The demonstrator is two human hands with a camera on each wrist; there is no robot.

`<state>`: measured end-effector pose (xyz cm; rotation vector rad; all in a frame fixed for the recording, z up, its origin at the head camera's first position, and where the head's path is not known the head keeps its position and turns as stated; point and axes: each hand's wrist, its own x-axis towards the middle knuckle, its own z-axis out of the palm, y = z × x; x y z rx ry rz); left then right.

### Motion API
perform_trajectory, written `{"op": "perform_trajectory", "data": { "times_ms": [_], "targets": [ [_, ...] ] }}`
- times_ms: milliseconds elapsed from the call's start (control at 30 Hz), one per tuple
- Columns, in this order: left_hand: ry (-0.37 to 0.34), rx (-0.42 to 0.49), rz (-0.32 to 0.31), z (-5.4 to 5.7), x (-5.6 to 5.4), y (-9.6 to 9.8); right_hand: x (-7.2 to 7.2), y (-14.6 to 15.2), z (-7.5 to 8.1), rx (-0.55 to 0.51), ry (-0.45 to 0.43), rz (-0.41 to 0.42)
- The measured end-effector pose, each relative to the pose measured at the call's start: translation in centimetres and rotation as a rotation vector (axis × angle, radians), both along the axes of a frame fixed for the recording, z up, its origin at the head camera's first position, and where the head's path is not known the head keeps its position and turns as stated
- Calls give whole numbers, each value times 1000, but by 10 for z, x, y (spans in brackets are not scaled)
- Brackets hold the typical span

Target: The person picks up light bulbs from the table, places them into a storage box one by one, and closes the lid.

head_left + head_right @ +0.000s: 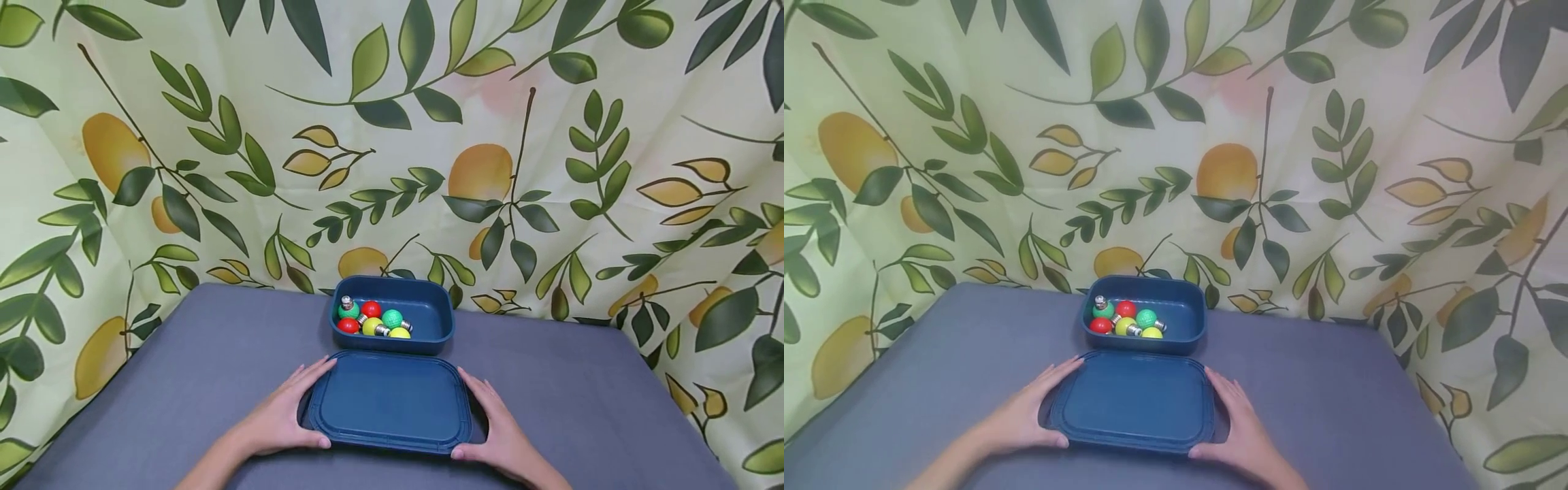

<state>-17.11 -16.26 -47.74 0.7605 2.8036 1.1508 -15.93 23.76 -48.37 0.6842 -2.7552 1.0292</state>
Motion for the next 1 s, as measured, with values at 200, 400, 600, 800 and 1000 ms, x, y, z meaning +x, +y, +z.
{"op": "perform_trajectory", "data": {
  "times_ms": [200,400,600,800,1000],
  "targets": [
    [-37,213,10,1,10,13,8,-4,6,-126,-103,-51],
    [-41,450,42,6,15,29,19,-20,19,-321,-238,-107],
    [33,544,72,11,23,43,28,-35,32,-515,-173,-138],
    [359,643,48,15,10,53,22,-41,42,-612,26,-61],
    [647,677,-28,28,-15,53,3,-51,47,-720,222,117]
  ]
}}
